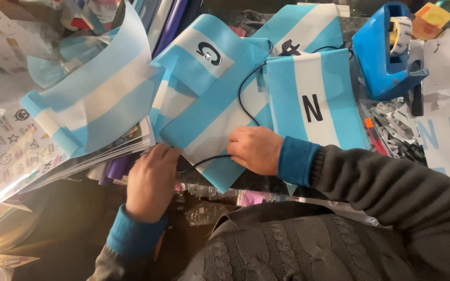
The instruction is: The recorder is assembling and organizing Argentine-themed pennants, measuring the placement of letters and threading them with string.
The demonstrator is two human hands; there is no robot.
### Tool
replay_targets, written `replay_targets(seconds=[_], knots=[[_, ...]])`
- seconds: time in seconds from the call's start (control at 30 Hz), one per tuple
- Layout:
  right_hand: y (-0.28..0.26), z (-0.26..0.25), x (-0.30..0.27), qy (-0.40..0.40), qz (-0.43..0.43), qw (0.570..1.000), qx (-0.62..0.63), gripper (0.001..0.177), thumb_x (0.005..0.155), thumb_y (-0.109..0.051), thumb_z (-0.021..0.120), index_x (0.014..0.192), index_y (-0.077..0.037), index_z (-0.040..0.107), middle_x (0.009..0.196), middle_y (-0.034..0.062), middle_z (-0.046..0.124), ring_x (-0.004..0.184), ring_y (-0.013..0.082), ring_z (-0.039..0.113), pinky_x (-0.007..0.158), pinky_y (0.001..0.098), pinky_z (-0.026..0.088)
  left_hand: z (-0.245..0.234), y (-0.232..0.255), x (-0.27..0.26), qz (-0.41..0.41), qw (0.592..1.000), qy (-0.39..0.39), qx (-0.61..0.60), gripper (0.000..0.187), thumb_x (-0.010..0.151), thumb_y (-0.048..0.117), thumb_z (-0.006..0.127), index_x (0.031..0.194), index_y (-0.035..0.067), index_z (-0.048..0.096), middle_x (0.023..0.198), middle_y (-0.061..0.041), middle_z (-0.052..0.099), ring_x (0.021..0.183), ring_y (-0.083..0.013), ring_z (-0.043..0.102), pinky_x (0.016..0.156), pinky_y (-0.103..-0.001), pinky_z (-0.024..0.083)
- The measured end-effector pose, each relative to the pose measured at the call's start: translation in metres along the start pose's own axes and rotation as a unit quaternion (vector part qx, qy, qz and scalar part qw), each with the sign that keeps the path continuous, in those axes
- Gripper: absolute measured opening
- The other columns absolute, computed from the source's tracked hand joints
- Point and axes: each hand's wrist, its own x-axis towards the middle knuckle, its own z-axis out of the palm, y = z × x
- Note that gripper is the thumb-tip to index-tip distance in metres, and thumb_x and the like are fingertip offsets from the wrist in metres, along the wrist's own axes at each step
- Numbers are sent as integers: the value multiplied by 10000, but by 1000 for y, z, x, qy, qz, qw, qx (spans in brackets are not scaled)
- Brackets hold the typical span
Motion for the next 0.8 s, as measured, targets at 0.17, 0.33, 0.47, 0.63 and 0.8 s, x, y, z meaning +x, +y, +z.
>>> replay_targets(seconds=[0.17,0.33,0.47,0.63,0.8], knots=[[2,0,-5,11,11,999,33,89,835,-147,711,865,-74,671,925,87,619,920,307,619,762,424,532,15,-7,5,32,999,-34,24,354,822,32,618,1138,154,721,1047,-84,622,894,-326,624,759,-448,521],[1,-16,-7,24,25,999,36,99,821,-131,718,833,-59,650,873,95,615,872,317,622,750,430,528,16,-11,20,169,985,18,37,298,790,88,637,1084,101,688,1117,-102,593,1079,-325,607,905,-464,493],[1,-46,-13,45,49,997,45,108,815,-118,725,819,-50,642,869,101,645,853,310,643,764,421,538,8,-5,26,213,976,-7,47,256,788,95,670,1042,66,666,1058,-82,623,1080,-294,614,967,-474,475],[8,-82,-34,94,67,993,39,103,856,-106,734,882,-34,664,958,118,695,906,313,668,802,411,553,-12,4,42,262,959,110,-7,191,874,65,658,1061,73,621,1071,-81,668,1112,-285,647,1043,-488,465],[17,-113,-54,122,167,977,59,115,931,-120,707,985,-19,696,994,107,718,895,248,699,789,366,583,-28,8,54,174,980,30,-90,81,960,36,650,1038,40,630,1004,-90,681,866,-290,671,750,-439,517]])
